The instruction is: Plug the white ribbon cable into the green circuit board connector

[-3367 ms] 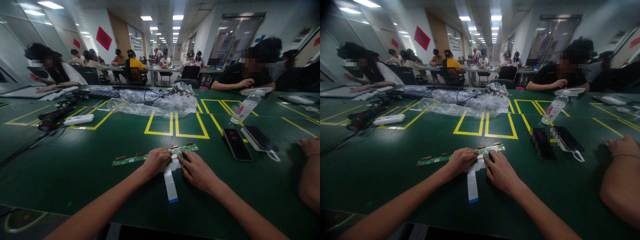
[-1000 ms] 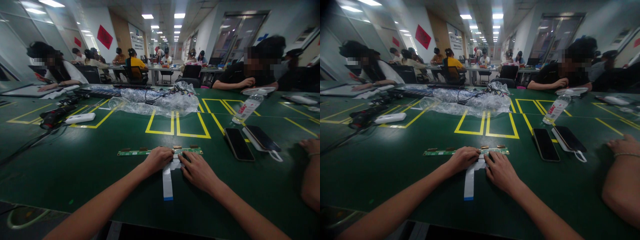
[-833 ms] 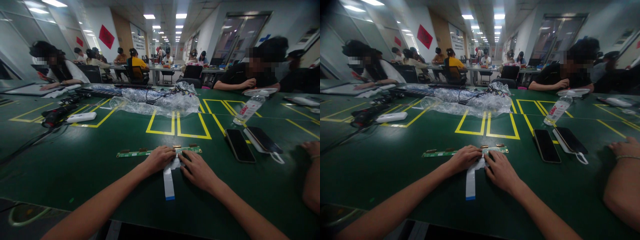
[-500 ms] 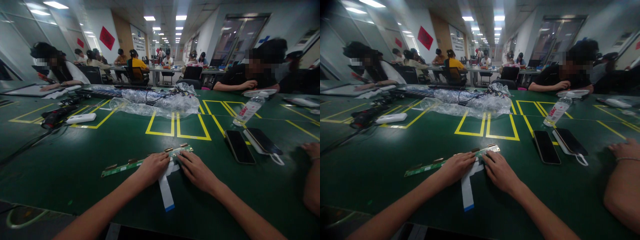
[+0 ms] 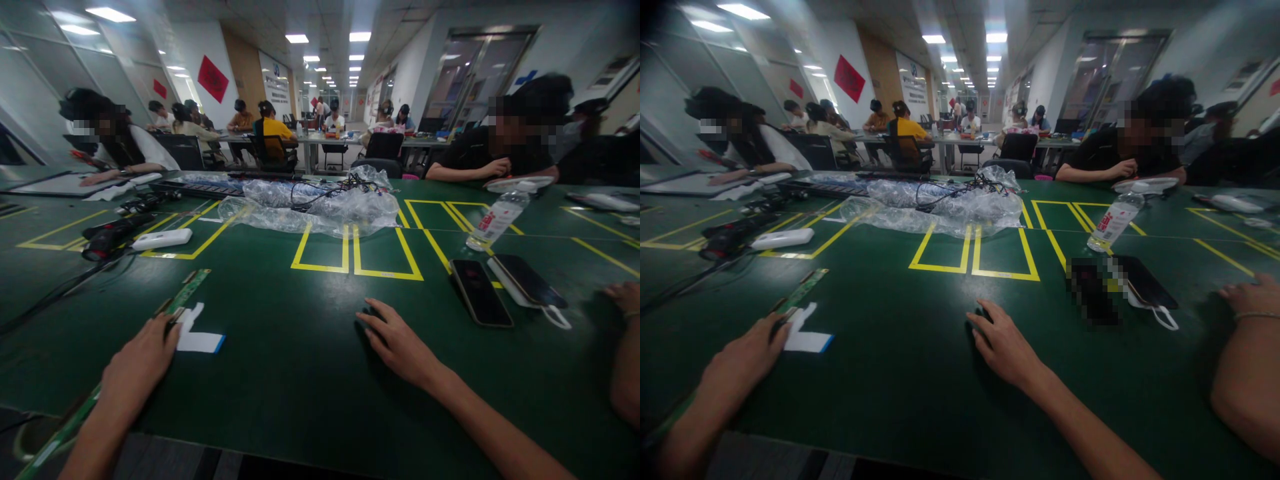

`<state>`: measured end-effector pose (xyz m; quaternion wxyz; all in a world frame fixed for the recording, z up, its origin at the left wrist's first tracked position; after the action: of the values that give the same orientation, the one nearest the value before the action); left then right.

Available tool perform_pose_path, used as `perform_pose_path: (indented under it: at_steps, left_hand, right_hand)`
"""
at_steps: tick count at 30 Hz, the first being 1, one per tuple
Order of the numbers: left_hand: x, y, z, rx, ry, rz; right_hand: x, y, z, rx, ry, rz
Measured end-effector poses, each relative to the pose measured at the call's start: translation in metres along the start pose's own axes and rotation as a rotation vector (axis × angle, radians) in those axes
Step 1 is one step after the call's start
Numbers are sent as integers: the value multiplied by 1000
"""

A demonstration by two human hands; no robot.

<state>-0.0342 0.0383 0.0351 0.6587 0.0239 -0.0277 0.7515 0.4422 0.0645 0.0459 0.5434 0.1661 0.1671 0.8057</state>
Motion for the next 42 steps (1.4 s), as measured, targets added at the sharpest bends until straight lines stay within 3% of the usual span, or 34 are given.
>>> perform_pose_path:
  at_steps: [3, 5, 16, 20, 23, 26, 30, 34, 38, 42]
  left_hand:
    - [6, 30, -8, 67, 42, 133]
    - [11, 35, -12, 86, 12, 114]
    - [16, 41, -20, 114, -59, 20]
    - [12, 26, -11, 198, -97, -9]
    - [13, -17, -9, 172, -60, -142]
    - [14, -90, -12, 105, 10, -370]
    - [13, -191, -12, 24, -4, -636]
    - [16, -268, -10, -3, -69, -864]
    - [22, -308, -7, -27, -120, -1006]
    - [25, -313, -5, -84, -133, -1022]
  right_hand:
    - [0, -1, 0, -2, -6, 3]
    - [1, -2, -1, 0, -12, 3]
    - [0, -1, -3, -15, 17, -10]
    - [1, -1, -2, -11, 10, -13]
    - [1, -1, -1, -11, 4, -14]
    - [2, -1, 1, -13, -9, -4]
    - [2, 0, 2, -21, -24, 5]
    - [3, -1, 1, -58, -39, -3]
    - [2, -1, -4, -142, -28, -22]
    - [1, -1, -11, -202, -1, -12]
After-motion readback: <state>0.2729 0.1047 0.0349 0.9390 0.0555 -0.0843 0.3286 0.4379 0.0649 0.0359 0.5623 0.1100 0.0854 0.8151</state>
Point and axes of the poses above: each hand's wrist, its own x-axis towards the middle knuckle, its own z-axis out of the back of the hand, y = z × x, the point moved 7 cm from there along x, towards the middle knuckle, and after that the axes turned 11 degrees about -z, right-handed, at the moved point
